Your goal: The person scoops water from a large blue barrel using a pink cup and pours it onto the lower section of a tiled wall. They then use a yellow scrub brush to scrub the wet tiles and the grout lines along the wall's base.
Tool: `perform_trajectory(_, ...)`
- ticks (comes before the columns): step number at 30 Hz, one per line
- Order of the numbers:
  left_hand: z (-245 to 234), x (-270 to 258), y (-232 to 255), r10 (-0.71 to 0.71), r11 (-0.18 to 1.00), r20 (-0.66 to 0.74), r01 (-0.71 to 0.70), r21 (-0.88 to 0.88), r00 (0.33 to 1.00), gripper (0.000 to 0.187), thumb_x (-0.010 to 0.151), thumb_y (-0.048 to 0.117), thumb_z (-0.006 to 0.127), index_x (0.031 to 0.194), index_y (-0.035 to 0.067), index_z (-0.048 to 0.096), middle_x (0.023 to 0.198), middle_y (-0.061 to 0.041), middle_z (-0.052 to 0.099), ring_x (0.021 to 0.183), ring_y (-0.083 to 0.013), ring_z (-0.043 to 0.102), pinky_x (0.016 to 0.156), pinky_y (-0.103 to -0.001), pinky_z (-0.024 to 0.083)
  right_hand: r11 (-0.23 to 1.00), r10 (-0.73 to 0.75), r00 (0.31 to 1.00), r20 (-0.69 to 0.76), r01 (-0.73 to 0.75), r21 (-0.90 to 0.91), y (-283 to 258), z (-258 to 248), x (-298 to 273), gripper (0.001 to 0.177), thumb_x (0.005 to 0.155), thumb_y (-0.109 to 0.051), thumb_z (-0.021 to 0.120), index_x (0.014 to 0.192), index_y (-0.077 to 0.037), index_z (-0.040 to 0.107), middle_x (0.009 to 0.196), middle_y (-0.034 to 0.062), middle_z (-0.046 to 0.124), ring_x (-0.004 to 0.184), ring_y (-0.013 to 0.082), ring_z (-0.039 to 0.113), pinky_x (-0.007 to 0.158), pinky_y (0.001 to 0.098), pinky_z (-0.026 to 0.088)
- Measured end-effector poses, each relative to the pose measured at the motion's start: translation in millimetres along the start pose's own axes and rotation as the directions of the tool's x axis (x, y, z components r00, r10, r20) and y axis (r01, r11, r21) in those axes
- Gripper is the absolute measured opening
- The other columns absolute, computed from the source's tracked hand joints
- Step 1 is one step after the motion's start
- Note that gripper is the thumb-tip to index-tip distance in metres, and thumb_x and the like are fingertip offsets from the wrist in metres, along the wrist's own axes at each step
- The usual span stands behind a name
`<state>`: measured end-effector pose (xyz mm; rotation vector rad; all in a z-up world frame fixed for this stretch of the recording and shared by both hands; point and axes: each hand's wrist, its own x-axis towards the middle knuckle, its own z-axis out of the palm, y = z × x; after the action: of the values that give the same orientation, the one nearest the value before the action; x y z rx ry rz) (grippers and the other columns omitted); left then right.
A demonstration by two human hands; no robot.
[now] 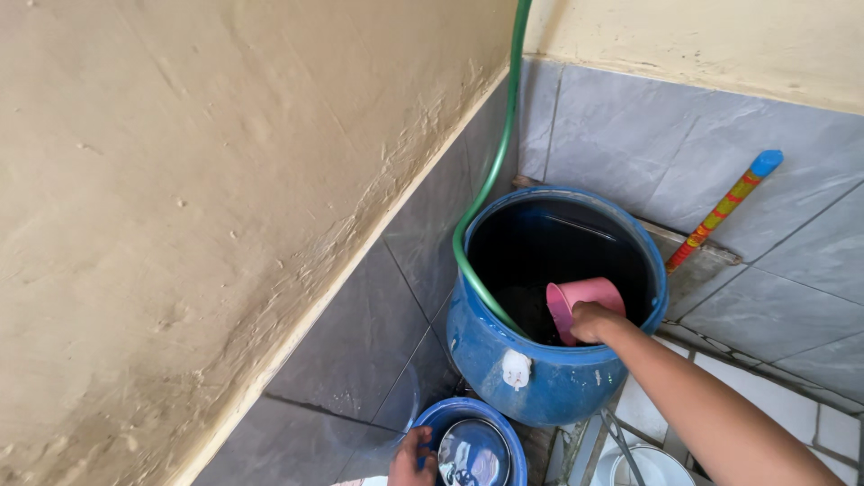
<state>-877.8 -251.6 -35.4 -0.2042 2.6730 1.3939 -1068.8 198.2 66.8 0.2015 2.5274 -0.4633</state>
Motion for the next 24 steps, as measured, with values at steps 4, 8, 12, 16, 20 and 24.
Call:
perform_trajectory(4, 9, 11, 48, -0.013, 1.0, 0.003, 0.013, -0.004, 1.0, 0.046, 0.076, 0.001, 0.07, 0.12, 0.013, 0.066, 0.111, -0.008, 0.077, 0.093, -0.0211, 0.078, 0.088, -0.037, 0.061, 1.0, 0.008, 0.999, 0.043, -0.008, 0.002, -3, -2, -4, 0.038, 0.089, -0.015, 0.062, 0.122, 0.001, 0.072, 0.124, 0.025, 0.07, 0.117, 0.0335, 0.069, 0.1, 0.0399, 0.055)
perform_trajectory(8, 14, 11, 72, 0.047, 0.999, 0.025, -0.046, -0.025, 0.999, 0.046, 0.076, -0.001, 0.07, 0.12, 0.01, 0.065, 0.112, -0.008, 0.076, 0.092, -0.0212, 0.077, 0.087, -0.037, 0.061, 0.99, -0.132, 0.991, 0.033, 0.13, 0.061, 1, 13, 14, 0.044, 0.085, -0.008, 0.063, 0.129, -0.005, 0.067, 0.118, 0.0192, 0.071, 0.109, 0.0302, 0.069, 0.091, 0.0393, 0.055)
perform_trajectory(12, 10, 9, 59, 0.04, 0.996, 0.059, -0.035, -0.081, 0.997, 0.046, 0.077, -0.001, 0.069, 0.121, 0.011, 0.064, 0.113, -0.008, 0.075, 0.091, -0.0203, 0.079, 0.086, -0.035, 0.062, 0.911, -0.052, 0.99, 0.134, -0.008, 0.412, -2, 3, 9, 0.032, 0.087, -0.009, 0.064, 0.119, -0.007, 0.067, 0.082, 0.0125, 0.07, 0.061, 0.023, 0.06, 0.052, 0.0373, 0.045)
perform_trajectory(16, -11, 6, 46, 0.03, 0.999, 0.034, -0.028, -0.039, 0.999, 0.046, 0.076, -0.001, 0.071, 0.12, 0.012, 0.067, 0.11, -0.009, 0.077, 0.089, -0.02, 0.078, 0.086, -0.035, 0.061, 0.706, -0.044, 0.999, -0.013, 0.04, 0.707, -4, -15, -15, 0.02, 0.091, -0.017, 0.067, 0.087, 0.003, 0.066, 0.066, 0.0088, 0.056, 0.048, 0.0136, 0.044, 0.04, 0.0292, 0.03)
perform_trajectory(20, -40, 1, 70, 0.055, 0.997, 0.074, -0.051, -0.06, 0.996, 0.045, 0.079, -0.001, 0.068, 0.122, 0.012, 0.066, 0.112, -0.009, 0.076, 0.092, -0.02, 0.077, 0.085, -0.036, 0.061, 0.383, -0.011, 0.981, -0.193, 0.183, 0.906, -14, -29, -60, 0.018, 0.093, -0.015, 0.064, 0.08, -0.002, 0.061, 0.069, 0.0032, 0.056, 0.05, 0.0078, 0.043, 0.04, 0.0251, 0.027)
perform_trajectory(24, -68, -10, 108, 0.111, 0.994, 0.173, -0.112, -0.002, 0.979, 0.041, 0.085, 0.002, 0.065, 0.125, 0.012, 0.063, 0.118, -0.007, 0.074, 0.102, -0.0183, 0.073, 0.09, -0.033, 0.057, 0.161, 0.065, 0.945, -0.32, 0.306, 0.938, -38, -39, -132, 0.019, 0.097, -0.015, 0.061, 0.081, -0.005, 0.056, 0.071, -0.0005, 0.052, 0.05, 0.0048, 0.04, 0.04, 0.0228, 0.025)
